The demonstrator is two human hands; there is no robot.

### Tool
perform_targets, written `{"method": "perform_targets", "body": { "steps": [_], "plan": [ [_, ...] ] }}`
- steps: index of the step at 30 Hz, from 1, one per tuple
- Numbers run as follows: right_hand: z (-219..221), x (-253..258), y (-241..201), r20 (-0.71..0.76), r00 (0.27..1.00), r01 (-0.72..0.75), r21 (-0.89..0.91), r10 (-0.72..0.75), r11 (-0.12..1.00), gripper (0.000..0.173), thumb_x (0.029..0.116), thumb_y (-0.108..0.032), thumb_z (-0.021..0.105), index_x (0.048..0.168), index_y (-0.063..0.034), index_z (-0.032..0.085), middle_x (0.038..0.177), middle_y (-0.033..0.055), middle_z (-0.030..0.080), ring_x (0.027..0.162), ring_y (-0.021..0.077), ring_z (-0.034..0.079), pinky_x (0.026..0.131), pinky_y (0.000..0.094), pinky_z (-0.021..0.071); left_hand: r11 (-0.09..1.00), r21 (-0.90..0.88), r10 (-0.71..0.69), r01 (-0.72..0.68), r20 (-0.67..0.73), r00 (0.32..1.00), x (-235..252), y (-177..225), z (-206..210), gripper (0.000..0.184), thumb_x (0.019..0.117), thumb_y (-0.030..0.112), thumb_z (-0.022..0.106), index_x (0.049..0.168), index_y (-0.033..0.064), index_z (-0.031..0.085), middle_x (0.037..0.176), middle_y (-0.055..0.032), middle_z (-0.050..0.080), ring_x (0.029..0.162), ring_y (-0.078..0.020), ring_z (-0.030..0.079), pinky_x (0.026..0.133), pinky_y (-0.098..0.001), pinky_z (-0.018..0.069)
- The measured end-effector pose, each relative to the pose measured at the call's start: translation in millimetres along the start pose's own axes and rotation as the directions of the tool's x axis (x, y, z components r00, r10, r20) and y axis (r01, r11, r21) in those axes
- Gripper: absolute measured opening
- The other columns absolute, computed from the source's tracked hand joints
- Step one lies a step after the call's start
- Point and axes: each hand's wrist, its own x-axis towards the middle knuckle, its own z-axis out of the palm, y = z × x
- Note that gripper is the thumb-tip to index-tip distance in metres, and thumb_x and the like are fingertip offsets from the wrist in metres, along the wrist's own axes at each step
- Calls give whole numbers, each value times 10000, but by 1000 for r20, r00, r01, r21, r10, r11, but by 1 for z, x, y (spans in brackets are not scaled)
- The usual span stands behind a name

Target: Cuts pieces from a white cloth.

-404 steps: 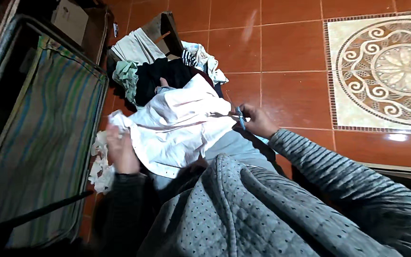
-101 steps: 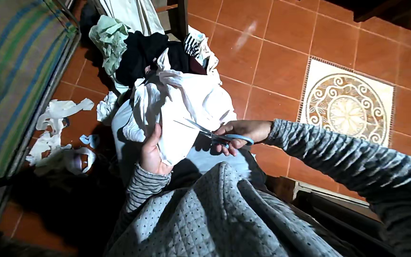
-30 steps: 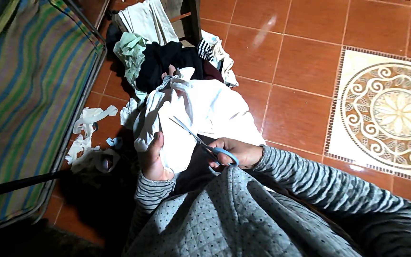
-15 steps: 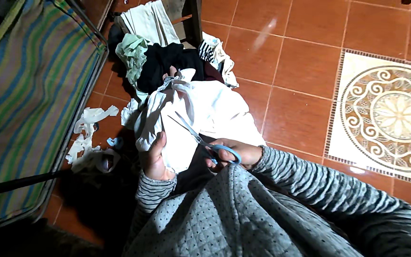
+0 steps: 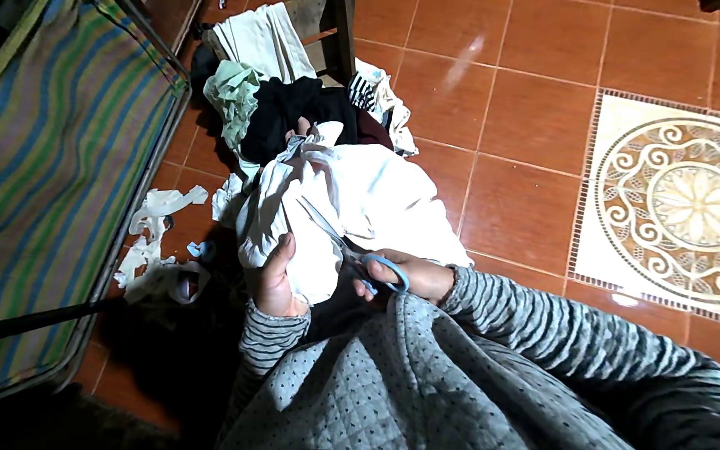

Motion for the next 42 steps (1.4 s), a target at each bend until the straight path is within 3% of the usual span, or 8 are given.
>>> {"method": "perform_targets", "body": {
  "steps": [17, 22, 25, 30, 34, 36, 39, 42],
  "plan": [
    [10, 9, 2, -77, 997, 25, 55, -21, 998, 252, 975, -368, 629, 770, -223, 653, 736, -131, 682, 643, -42, 611, 609, 142, 503, 1000, 31, -3, 3, 14, 1000, -1, -5, -3, 256, 1036, 161, 405, 1102, 91, 641, 953, -44, 750, 894, -123, 733, 824, -321, 617],
    [-12, -11, 7, 102, 994, -32, -88, 41, 996, 425, 895, -668, 647, 903, -243, 664, 820, -148, 667, 695, -63, 592, 614, 130, 483, 999, 23, 39, -38, -17, 999, 5, -6, -9, 283, 1050, 162, 385, 1122, 77, 644, 957, -64, 744, 890, -144, 730, 818, -344, 618],
    [-39, -26, -5, 199, 980, 10, -187, 28, 982, 408, 877, -645, 688, 907, -239, 652, 796, -145, 670, 643, -58, 578, 555, 134, 461, 976, 160, 169, -145, -153, 974, 14, -5, -14, 269, 1063, 55, 360, 1194, 17, 592, 993, -88, 733, 920, -173, 724, 856, -370, 610],
    [-48, -15, -65, -222, 952, 93, -447, -211, 890, 219, 870, -333, 758, 940, -131, 710, 781, -51, 695, 673, 40, 642, 631, 227, 557, 998, 62, 45, -24, -370, 928, 21, -8, -16, 240, 1001, -37, 384, 1180, 2, 539, 969, -136, 695, 877, -222, 717, 783, -413, 617],
    [-65, 58, -93, -414, 815, -101, -790, -405, 604, 221, 884, -147, 761, 1022, 8, 683, 909, 137, 704, 816, 244, 686, 766, 472, 568, 979, -176, -171, 107, -398, 901, 28, -13, -16, 306, 1011, 35, 245, 873, 69, 516, 654, -16, 585, 535, -64, 583, 506, -189, 505],
    [-60, 101, -103, -533, 772, -315, -794, -346, 520, 361, 917, -210, 749, 1145, 52, 650, 1018, 243, 683, 968, 393, 671, 868, 603, 515, 920, -362, -275, 151, -323, 905, 30, -11, -20, 408, 1041, 138, 178, 765, 100, 475, 550, 26, 499, 399, -26, 459, 392, -129, 394],
    [-60, 155, -95, -663, 718, -540, -722, -213, 432, 689, 893, -232, 748, 1453, 32, 444, 1193, 297, 650, 1119, 475, 642, 911, 655, 507, 933, -297, -283, 205, -251, 925, 30, -7, -24, 488, 1064, 304, 162, 786, 116, 516, 512, 23, 477, 358, -47, 422, 350, -170, 358],
    [-69, 179, -75, -682, 727, -597, -685, -80, 418, 456, 889, -166, 748, 1232, 104, 617, 1247, 330, 619, 1193, 484, 601, 966, 657, 480, 939, -181, -325, 291, -198, 925, 32, -5, -26, 638, 1080, 560, 144, 930, 107, 567, 520, 13, 465, 332, -62, 395, 313, -196, 360]
  ]
}}
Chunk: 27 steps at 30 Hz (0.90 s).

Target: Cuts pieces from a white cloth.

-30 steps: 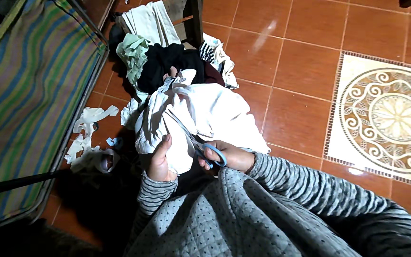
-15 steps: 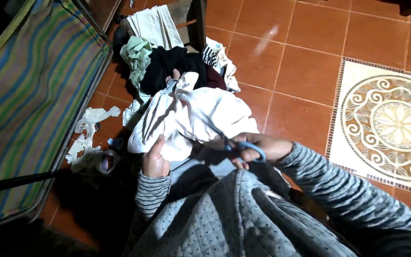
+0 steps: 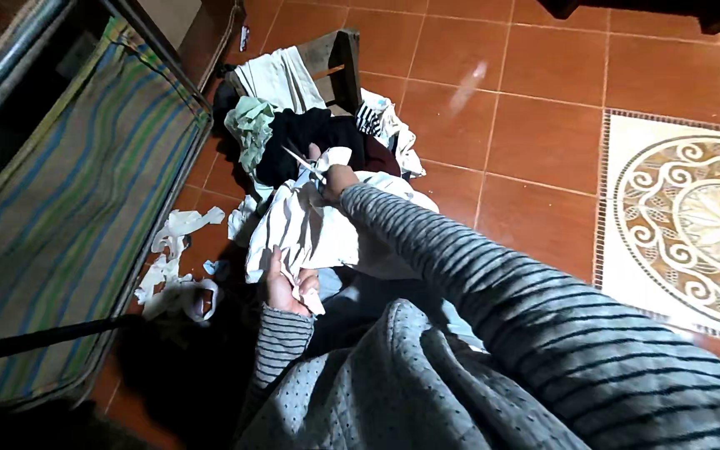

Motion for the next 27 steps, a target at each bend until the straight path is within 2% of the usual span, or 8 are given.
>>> {"method": "perform_targets", "body": {
  "steps": [4, 6, 9, 13, 16, 22, 25, 27],
  "plan": [
    [1, 8, 16, -4, 998, -63, 372, 69, 926, 282, 943, -150, 682, 1125, 65, 665, 1090, 258, 671, 1018, 379, 658, 879, 575, 522, 998, -10, 56, -57, -21, 998, 3, -10, 2, 421, 1122, 329, 262, 1016, 80, 584, 687, -25, 602, 475, -70, 537, 430, -200, 467],
    [-8, 6, 31, -82, 996, 50, 791, 24, 610, 111, 992, -129, 604, 1013, -23, 629, 804, 75, 610, 687, 163, 589, 627, 358, 519, 990, 25, 138, -137, -34, 990, 1, -13, 8, 368, 1118, 266, 258, 1192, 63, 557, 951, -90, 683, 787, -156, 686, 682, -322, 598],
    [-52, -25, 55, -291, 953, 300, 943, -80, 144, 59, 990, -104, 565, 1019, -89, 615, 859, 12, 682, 777, 115, 659, 709, 336, 579, 979, 6, 202, -202, -68, 977, 1, -12, 23, 383, 1107, 242, 259, 1242, 37, 552, 1032, -141, 687, 942, -241, 697, 822, -449, 593],
    [-90, -98, 116, -643, 760, 650, 753, -91, 103, 103, 990, -98, 570, 1072, -159, 554, 903, -54, 674, 828, 79, 660, 790, 313, 583, 995, -6, 102, -103, -72, 992, -10, -18, 49, 309, 1078, 169, 298, 1057, 64, 588, 858, -84, 687, 776, -179, 702, 697, -354, 607],
    [-76, -139, 175, -705, 707, 690, 705, 59, 162, 131, 993, -100, 542, 1034, -224, 556, 831, -125, 619, 701, -7, 578, 689, 203, 532, 993, -66, -103, 102, -23, 994, -12, -36, 52, 293, 1029, 120, 284, 951, 71, 561, 787, -75, 670, 710, -154, 692, 638, -296, 599],
    [2, -169, 242, -182, 885, 236, 969, 428, -76, 157, 1068, -132, 410, 979, -137, 539, 797, -3, 652, 737, 90, 660, 696, 285, 578, 961, 170, -184, 220, -204, 962, 4, -67, 53, 414, 1095, 331, 230, 1001, 76, 542, 729, -95, 602, 517, -155, 556, 421, -283, 452],
    [4, -160, 236, -39, 923, 79, 993, 383, -90, 251, 1098, -243, 372, 962, -132, 551, 788, 1, 660, 724, 96, 663, 682, 290, 585, 935, 344, -82, 84, -21, 996, 10, -58, 50, 536, 1101, 493, 237, 1236, 108, 585, 962, -123, 709, 745, -209, 696, 548, -352, 569],
    [-5, -147, 231, -86, 927, 52, 994, 365, 101, 313, 1099, -367, 400, 1010, -114, 562, 807, -5, 645, 721, 103, 649, 684, 311, 581, 904, 424, -79, 48, 55, 995, 6, -51, 52, 399, 1120, 327, 329, 1321, 54, 540, 1097, -132, 702, 964, -214, 703, 797, -380, 602]
  ]
}}
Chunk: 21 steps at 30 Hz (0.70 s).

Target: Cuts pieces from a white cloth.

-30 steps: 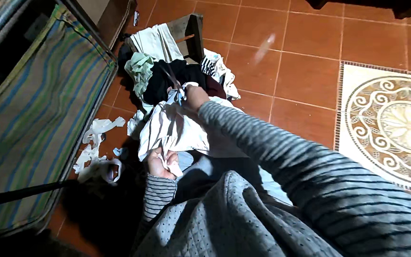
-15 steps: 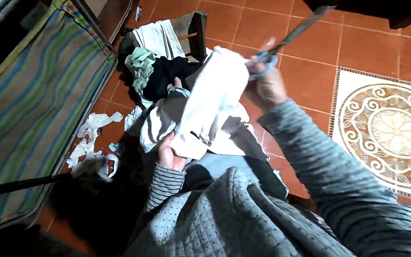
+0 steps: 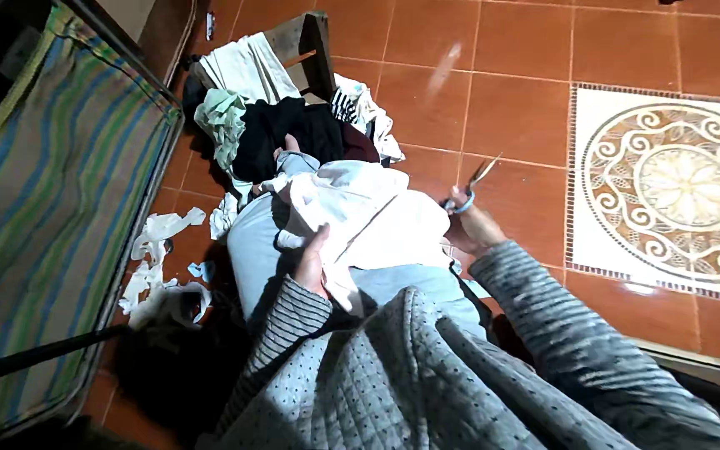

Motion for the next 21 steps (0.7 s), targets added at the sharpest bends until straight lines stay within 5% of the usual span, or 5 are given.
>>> {"method": "perform_targets", "body": {
  "steps": [4, 8, 12, 16, 21],
  "plan": [
    [23, 9, -19, 56, 998, -14, -255, 30, 967, 152, 1031, -123, 576, 1152, -33, 581, 862, 34, 651, 718, 107, 634, 675, 305, 563, 999, -42, -12, 9, -57, 998, -5, 4, 4, 284, 1097, 142, 403, 1293, -14, 537, 1076, -152, 697, 966, -215, 705, 859, -381, 596],
    [32, 25, -26, 128, 988, 113, -238, -84, 965, 172, 928, 23, 632, 1046, -84, 568, 849, -14, 629, 725, 63, 602, 672, 262, 539, 961, -119, -247, 249, 35, 968, 1, 9, -1, 462, 1118, 338, 221, 936, 92, 568, 626, -8, 586, 443, -25, 518, 402, -143, 422],
    [55, 37, -56, 92, 916, 398, -68, -391, 915, 195, 968, -10, 598, 1114, -104, 508, 921, -64, 638, 824, 19, 638, 799, 241, 568, 970, 31, -241, 243, 282, 929, -1, 36, 8, 659, 1082, 561, 165, 975, 101, 624, 644, -50, 631, 401, -66, 520, 354, -179, 421],
    [77, 30, -57, 88, 733, 679, -158, -675, 717, 396, 873, -20, 708, 1183, -9, 462, 1031, 24, 593, 869, 55, 634, 785, 269, 578, 973, 162, 135, -164, 173, 976, -10, 68, 16, 380, 1130, 301, 270, 1187, 136, 607, 849, -8, 699, 601, -33, 617, 494, -175, 496],
    [72, -25, 13, 458, 609, 788, -444, -648, 426, 878, 690, -447, 889, 1267, 83, 492, 1102, 169, 652, 966, 220, 660, 853, 415, 573, 924, 167, 359, -343, -78, 930, -5, 93, 6, 411, 1112, 369, 371, 1287, 79, 603, 1051, -59, 730, 932, -138, 714, 806, -340, 609]
  ]
}}
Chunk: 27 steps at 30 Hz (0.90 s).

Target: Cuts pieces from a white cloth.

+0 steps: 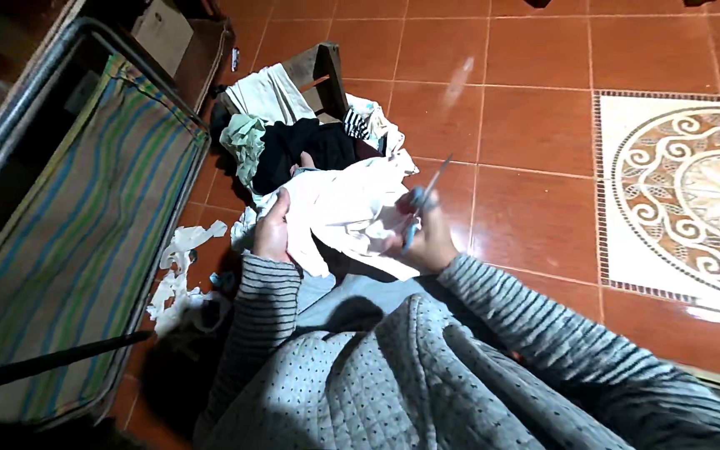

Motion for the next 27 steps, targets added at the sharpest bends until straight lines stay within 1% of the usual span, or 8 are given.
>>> {"method": "perform_targets", "body": {
  "steps": [5, 10, 13, 16, 20, 23, 25, 27],
  "plan": [
    [4, -7, -4, 184, 980, 117, -240, -73, 964, 264, 774, -53, 750, 1007, 41, 671, 894, 178, 713, 798, 307, 711, 746, 492, 590, 975, -219, 28, -44, -73, 997, 7, 7, 20, 398, 1116, 353, 354, 1298, 76, 575, 1070, -71, 718, 958, -157, 710, 836, -361, 604],
    [-70, 32, 7, -220, 972, 57, -98, -78, 994, 419, 802, -134, 745, 1110, 108, 595, 966, 124, 698, 874, 129, 680, 822, 337, 581, 950, -311, 59, -38, 56, 997, -9, -4, 41, 422, 1114, 405, 332, 1351, 141, 560, 1131, -63, 711, 1006, -176, 697, 854, -388, 596],
    [-115, 26, 19, -302, 952, -46, 35, 55, 998, 434, 779, -94, 740, 1130, 48, 527, 971, -20, 645, 865, -11, 633, 813, 221, 561, 948, -268, -157, 173, 82, 984, -36, -45, 58, 394, 1110, 371, 378, 1314, 86, 558, 1059, -106, 687, 952, -204, 681, 822, -401, 579],
    [-141, -18, 45, 33, 922, -387, 21, 386, 922, 289, 793, -100, 672, 1056, -12, 591, 816, -94, 599, 684, -38, 574, 655, 198, 532, 888, -177, -410, 424, 111, 905, -47, -91, 56, 412, 1120, 320, 349, 1329, 15, 531, 1104, -148, 668, 976, -216, 665, 854, -413, 563],
    [-141, -66, 76, 496, 619, -711, 22, 610, 703, 381, 613, -421, 873, 816, -188, 651, 640, -95, 612, 542, 35, 579, 516, 233, 502, 934, 6, -356, 356, 31, 934, -49, -122, 37, 278, 1091, 127, 406, 1186, -49, 599, 1006, -115, 649, 892, -144, 626, 823, -329, 534],
    [-128, -50, 78, 316, 736, -677, 320, 599, 663, 327, 895, -391, 651, 1063, -120, 583, 832, -55, 651, 734, 82, 642, 691, 290, 574, 954, -41, -301, 298, -91, 949, -43, -123, 35, 232, 1041, 84, 447, 1151, -52, 600, 1003, -155, 666, 919, -212, 654, 829, -410, 559],
    [-111, -14, 63, 164, 702, -683, 428, 693, 591, 318, 1073, -337, 430, 1210, -67, 527, 941, 12, 669, 840, 142, 682, 766, 340, 596, 938, -82, -344, 337, -98, 934, -38, -121, 33, 266, 1044, 113, 413, 1211, -34, 558, 1034, -173, 663, 936, -252, 663, 814, -451, 568],
    [-90, 19, 49, 99, 625, -744, 378, 775, 552, 459, 1082, -420, 455, 1318, -33, 522, 999, 68, 678, 856, 173, 690, 759, 360, 593, 912, -126, -405, 391, -106, 908, -35, -118, 35, 263, 1031, 99, 392, 1220, -20, 532, 1013, -178, 642, 890, -260, 652, 763, -447, 562]
  ]
}}
